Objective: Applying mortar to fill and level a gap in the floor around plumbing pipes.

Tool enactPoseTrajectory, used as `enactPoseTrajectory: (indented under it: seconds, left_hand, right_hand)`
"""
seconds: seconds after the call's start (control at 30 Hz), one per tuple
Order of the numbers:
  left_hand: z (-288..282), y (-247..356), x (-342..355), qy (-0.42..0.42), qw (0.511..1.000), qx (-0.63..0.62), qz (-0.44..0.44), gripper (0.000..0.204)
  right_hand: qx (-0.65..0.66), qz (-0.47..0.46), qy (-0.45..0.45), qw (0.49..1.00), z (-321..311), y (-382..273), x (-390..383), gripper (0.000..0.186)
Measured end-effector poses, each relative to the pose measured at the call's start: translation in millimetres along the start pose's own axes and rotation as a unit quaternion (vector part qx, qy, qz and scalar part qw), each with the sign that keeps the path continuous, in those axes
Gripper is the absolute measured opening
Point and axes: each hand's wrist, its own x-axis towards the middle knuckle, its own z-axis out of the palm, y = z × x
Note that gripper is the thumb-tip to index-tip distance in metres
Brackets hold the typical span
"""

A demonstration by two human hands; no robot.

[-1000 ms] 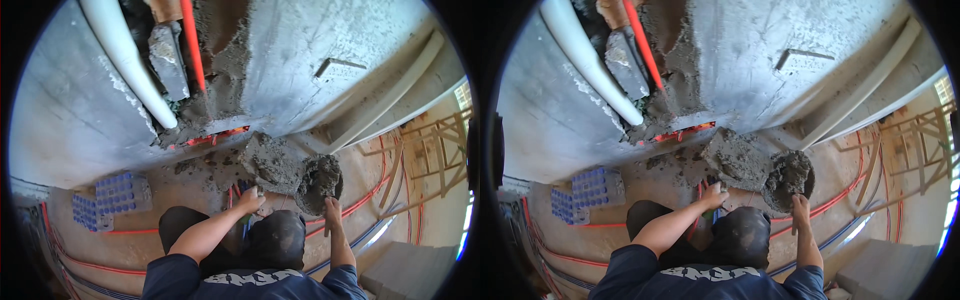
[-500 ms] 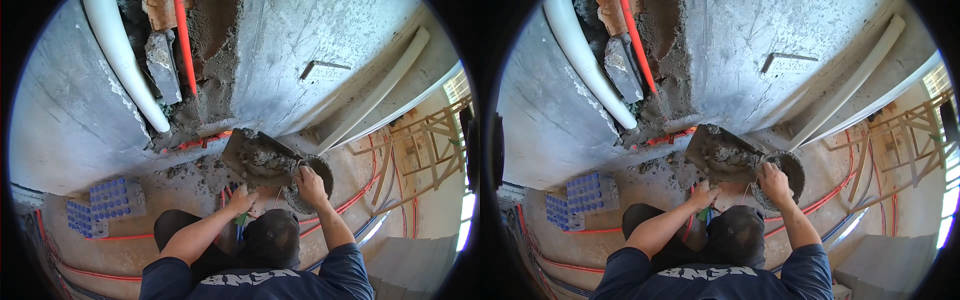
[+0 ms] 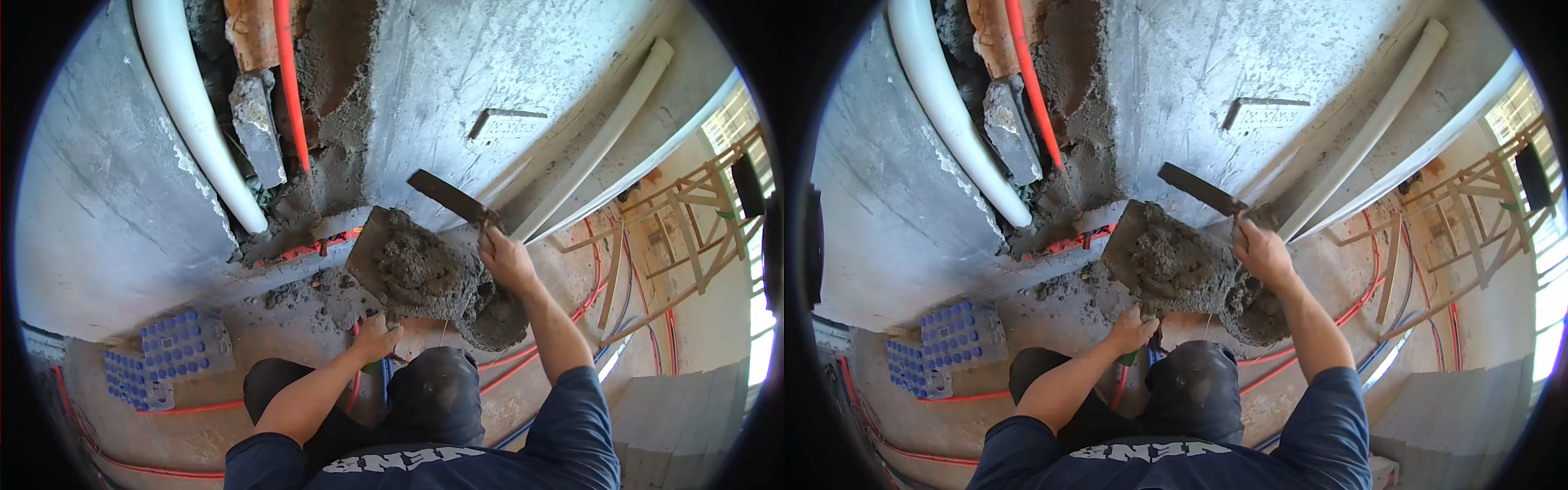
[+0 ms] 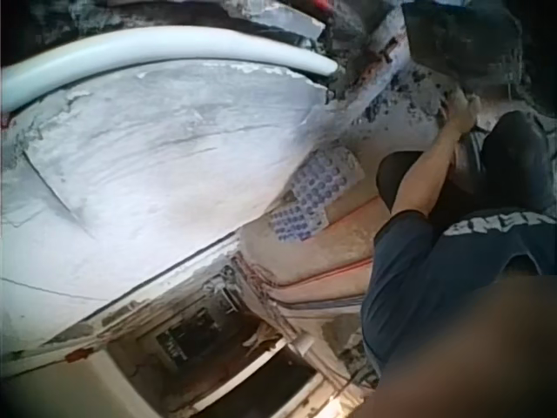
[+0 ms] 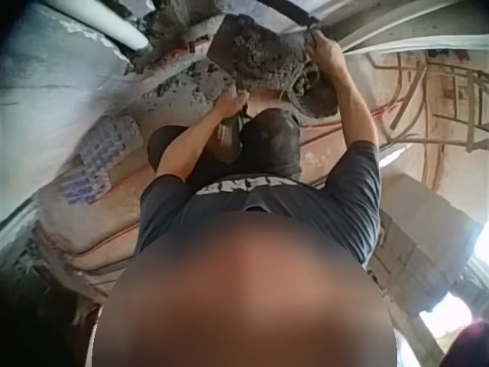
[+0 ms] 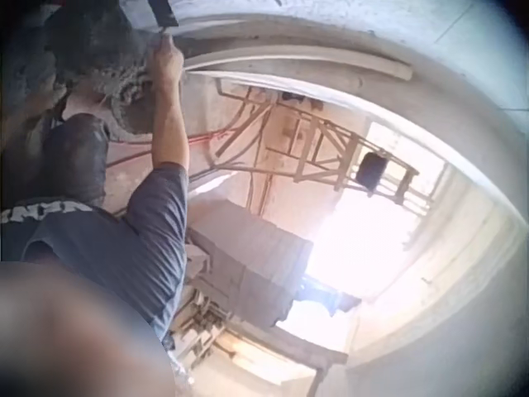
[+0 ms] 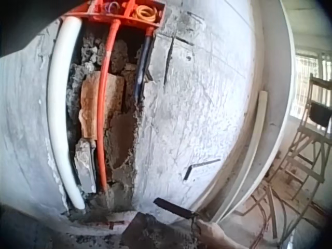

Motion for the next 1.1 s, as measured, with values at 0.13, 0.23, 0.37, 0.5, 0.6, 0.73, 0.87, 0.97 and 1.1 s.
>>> enactPoseTrajectory:
  seconds: [0.13,0.23,0.37,0.5,0.6,0.73,0.87,0.97,1.1]
  left_hand:
    - [-1,6,-1,-0.022,0.999,0.037,0.031,0.015]
    - [-1,12,-5,-0.038,0.998,0.006,0.057,0.015]
    - [-2,13,-14,-0.018,0.995,-0.098,0.013,0.013]
    - [0,24,-16,0.000,0.983,-0.164,-0.083,0.014]
    - [5,27,-12,0.024,0.966,-0.220,-0.133,0.016]
    - [14,30,-14,0.088,0.958,-0.242,-0.128,0.018]
    - [0,29,-14,0.062,0.963,-0.226,-0.133,0.017]
    - [-7,38,-16,0.065,0.970,-0.199,-0.125,0.016]
    - [-12,46,-22,0.081,0.983,-0.127,-0.105,0.017]
  right_hand:
    - [-0.048,-0.156,0.005,0.987,-7,7,28,0.012]
    - [-0.084,-0.231,-0.071,0.967,-3,18,36,0.010]
    - [-0.056,-0.208,-0.174,0.961,-23,0,13,0.013]
    - [-0.025,-0.091,-0.099,0.991,-12,8,-22,0.017]
    - [-0.087,-0.016,-0.123,0.989,8,-2,-44,0.022]
    - [0.009,-0.060,-0.196,0.979,14,-42,-48,0.025]
    - [0.072,-0.027,-0.136,0.988,-4,-49,-45,0.026]
    - [0.070,-0.048,-0.109,0.990,-8,-37,-53,0.027]
    - [0.006,-0.116,-0.084,0.990,0,-13,-70,0.028]
